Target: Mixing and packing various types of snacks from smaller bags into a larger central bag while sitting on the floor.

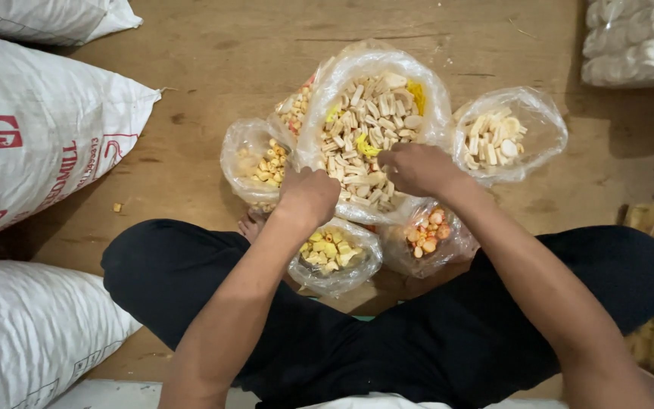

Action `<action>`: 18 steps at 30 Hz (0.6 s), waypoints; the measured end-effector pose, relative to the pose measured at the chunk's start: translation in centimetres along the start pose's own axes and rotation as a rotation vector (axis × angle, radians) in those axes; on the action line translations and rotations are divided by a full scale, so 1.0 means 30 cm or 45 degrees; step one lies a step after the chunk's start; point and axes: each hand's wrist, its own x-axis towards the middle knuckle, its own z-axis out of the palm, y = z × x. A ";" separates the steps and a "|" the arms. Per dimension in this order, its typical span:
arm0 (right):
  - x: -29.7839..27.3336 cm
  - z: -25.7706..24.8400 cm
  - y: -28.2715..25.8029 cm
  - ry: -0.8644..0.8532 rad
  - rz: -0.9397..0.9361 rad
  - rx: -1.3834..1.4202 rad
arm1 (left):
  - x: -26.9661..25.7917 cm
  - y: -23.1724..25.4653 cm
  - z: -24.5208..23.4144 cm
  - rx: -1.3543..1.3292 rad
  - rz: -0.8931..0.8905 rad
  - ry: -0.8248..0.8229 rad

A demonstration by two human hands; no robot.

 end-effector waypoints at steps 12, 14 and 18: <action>-0.374 -0.404 0.179 -0.071 0.576 0.151 | 0.208 0.187 0.184 -0.027 0.246 0.013; -0.420 -0.490 0.110 -0.087 0.778 0.216 | 0.221 0.203 0.197 0.084 0.253 -0.076; -0.418 -0.461 0.140 -0.022 0.855 0.204 | 0.258 0.203 0.231 0.258 0.250 -0.094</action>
